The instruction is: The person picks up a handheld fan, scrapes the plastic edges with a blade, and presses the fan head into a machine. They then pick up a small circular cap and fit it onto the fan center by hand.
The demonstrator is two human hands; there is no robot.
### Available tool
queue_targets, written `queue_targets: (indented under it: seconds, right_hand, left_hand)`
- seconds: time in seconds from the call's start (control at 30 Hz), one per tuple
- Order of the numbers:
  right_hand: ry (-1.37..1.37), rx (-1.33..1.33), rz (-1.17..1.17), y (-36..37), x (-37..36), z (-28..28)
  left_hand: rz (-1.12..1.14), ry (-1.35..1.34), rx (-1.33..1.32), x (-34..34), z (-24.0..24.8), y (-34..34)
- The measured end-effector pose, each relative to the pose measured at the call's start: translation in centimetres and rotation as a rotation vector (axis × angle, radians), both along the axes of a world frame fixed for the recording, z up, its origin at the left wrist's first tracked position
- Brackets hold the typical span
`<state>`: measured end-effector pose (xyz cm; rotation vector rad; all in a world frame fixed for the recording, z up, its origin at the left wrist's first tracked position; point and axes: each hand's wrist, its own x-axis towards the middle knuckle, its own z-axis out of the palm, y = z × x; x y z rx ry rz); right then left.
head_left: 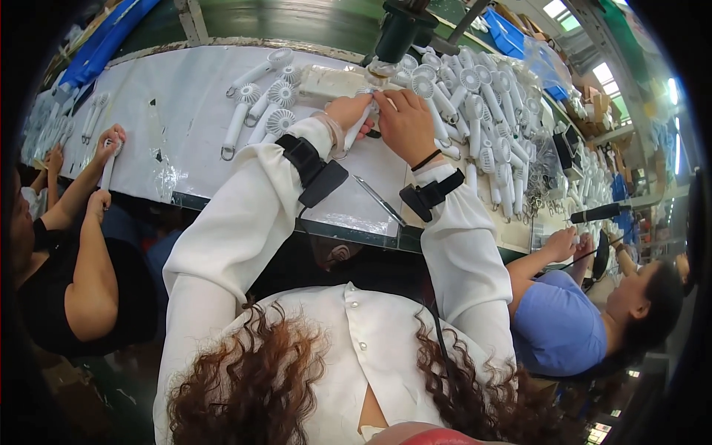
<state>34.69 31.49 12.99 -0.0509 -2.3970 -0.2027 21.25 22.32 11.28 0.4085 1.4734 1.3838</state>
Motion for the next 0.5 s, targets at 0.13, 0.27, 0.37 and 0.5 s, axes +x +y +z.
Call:
queue_targets:
  seconds: [0.13, 0.27, 0.37, 0.5]
  right_hand:
    - [-0.098, -0.011, -0.080, 0.0, -0.2, 0.6]
    - [-0.102, -0.069, -0.054, 0.7, -0.2, 0.5]
    - [-0.015, -0.008, 0.032, 1.1, -0.2, 0.2]
    - [-0.024, 0.043, 0.095, 1.5, -0.7, 0.1]
  left_hand:
    - [-0.024, -0.030, 0.019, -0.5, 0.0, -0.3]
    - [-0.117, 0.069, 0.039, 0.5, 0.2, -1.8]
    - [-0.053, 0.338, 0.018, 2.9, 0.7, -4.0]
    - [0.009, 0.877, 0.072, 2.5, -2.1, -4.4]
